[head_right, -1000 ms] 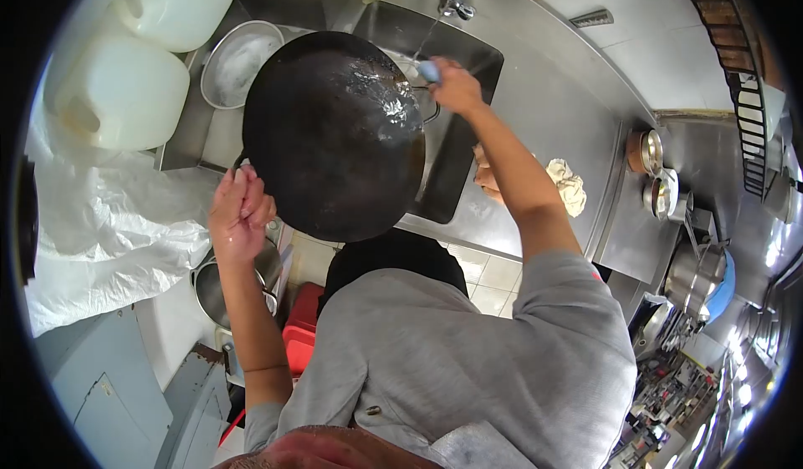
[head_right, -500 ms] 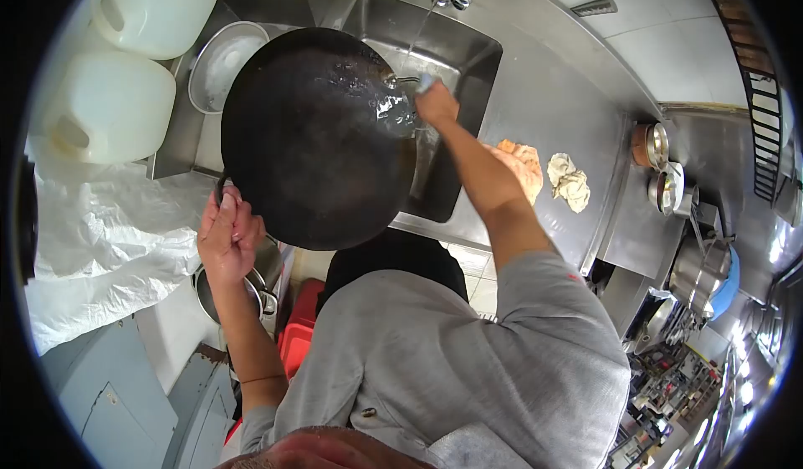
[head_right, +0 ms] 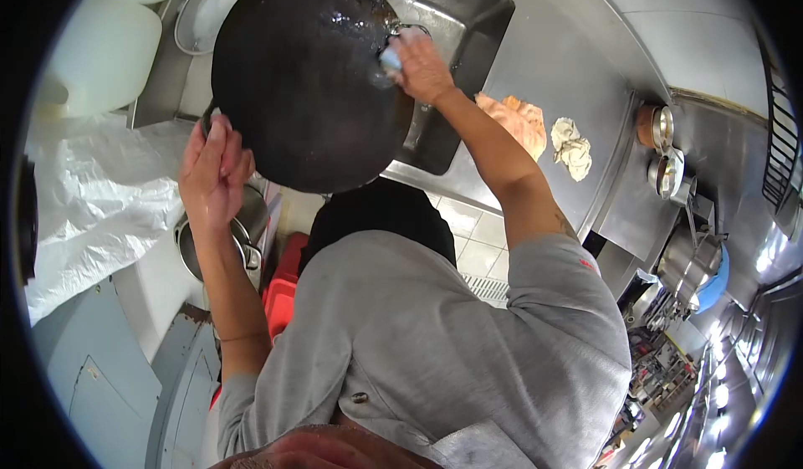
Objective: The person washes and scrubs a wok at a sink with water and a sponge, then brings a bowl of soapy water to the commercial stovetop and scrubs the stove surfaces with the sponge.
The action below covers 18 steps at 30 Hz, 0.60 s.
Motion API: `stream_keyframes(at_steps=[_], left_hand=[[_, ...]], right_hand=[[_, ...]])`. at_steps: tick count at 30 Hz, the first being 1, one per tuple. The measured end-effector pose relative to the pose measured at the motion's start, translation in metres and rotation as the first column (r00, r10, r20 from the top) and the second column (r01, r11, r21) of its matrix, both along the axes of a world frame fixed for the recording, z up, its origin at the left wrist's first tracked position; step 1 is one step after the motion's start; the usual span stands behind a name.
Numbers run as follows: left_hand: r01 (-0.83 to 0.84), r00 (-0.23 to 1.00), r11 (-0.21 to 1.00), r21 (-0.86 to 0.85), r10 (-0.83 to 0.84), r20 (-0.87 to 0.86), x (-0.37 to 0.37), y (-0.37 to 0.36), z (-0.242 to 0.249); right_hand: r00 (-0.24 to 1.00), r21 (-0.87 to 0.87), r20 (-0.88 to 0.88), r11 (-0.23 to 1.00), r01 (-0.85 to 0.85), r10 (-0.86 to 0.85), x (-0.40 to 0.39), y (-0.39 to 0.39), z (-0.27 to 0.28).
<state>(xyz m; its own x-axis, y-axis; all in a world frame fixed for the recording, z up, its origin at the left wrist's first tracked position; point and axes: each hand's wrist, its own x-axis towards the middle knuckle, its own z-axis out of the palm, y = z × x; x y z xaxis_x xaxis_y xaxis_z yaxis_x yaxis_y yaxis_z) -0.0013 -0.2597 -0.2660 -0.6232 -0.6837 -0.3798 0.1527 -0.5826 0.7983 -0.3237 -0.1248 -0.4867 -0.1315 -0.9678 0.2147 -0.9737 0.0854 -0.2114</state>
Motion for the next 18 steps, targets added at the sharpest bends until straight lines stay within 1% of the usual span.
stream_keyframes(at_steps=[1, 2, 4, 6, 7, 8, 9, 10, 12, 15, 16, 18], left_hand=[[0.019, 1.000, 1.000, -0.002, -0.019, -0.008, -0.002, 0.000, -0.001], [0.040, 0.999, 0.999, -0.010, -0.040, -0.018, -0.004, -0.002, -0.001], [0.041, 0.999, 0.999, -0.017, -0.041, -0.013, -0.013, 0.000, 0.005], [0.042, 0.999, 0.999, -0.015, -0.042, -0.011, -0.013, -0.001, 0.005], [0.045, 0.999, 0.999, -0.016, -0.046, -0.020, -0.014, -0.004, 0.001], [0.048, 0.998, 0.999, -0.016, -0.048, -0.032, -0.014, -0.006, -0.002], [0.056, 0.998, 0.998, -0.008, -0.057, -0.032, -0.014, -0.008, -0.003], [0.055, 0.998, 0.998, -0.014, -0.055, -0.023, -0.016, -0.009, -0.002], [0.052, 0.999, 0.998, -0.025, -0.052, 0.005, -0.016, -0.009, -0.001], [0.026, 0.999, 0.999, -0.020, -0.026, 0.031, -0.013, -0.012, -0.003], [0.010, 0.999, 1.000, -0.026, -0.009, 0.039, -0.012, -0.012, -0.005], [-0.009, 0.999, 1.000, -0.029, 0.010, 0.046, -0.010, -0.013, -0.009]], right_hand=[[0.990, 0.015, 0.129, 0.998, -0.053, 0.050, 0.016, 0.010, -0.010], [0.987, 0.028, 0.160, 0.999, -0.037, 0.032, 0.033, 0.023, -0.018], [0.975, 0.052, 0.223, 0.998, -0.018, 0.006, 0.075, 0.048, -0.016], [0.934, 0.087, 0.353, 0.992, -0.087, 0.051, 0.112, 0.055, -0.002], [0.838, 0.118, 0.545, 0.988, -0.099, 0.019, 0.135, 0.050, 0.017], [0.704, 0.146, 0.710, 0.982, -0.118, -0.020, 0.158, 0.039, 0.044], [0.618, 0.236, 0.779, 0.963, -0.131, -0.106, 0.175, 0.024, 0.078], [0.577, 0.078, 0.817, 0.994, -0.074, -0.022, 0.188, 0.011, 0.094], [0.352, -0.026, 0.936, 1.000, 0.007, 0.022, 0.193, 0.000, 0.104], [0.628, 0.079, 0.778, 0.994, -0.080, -0.012, 0.157, 0.041, 0.071], [0.773, 0.152, 0.629, 0.988, -0.020, -0.081, 0.144, 0.048, 0.066], [0.740, 0.212, 0.639, 0.973, 0.092, -0.209, 0.160, 0.046, 0.062]])
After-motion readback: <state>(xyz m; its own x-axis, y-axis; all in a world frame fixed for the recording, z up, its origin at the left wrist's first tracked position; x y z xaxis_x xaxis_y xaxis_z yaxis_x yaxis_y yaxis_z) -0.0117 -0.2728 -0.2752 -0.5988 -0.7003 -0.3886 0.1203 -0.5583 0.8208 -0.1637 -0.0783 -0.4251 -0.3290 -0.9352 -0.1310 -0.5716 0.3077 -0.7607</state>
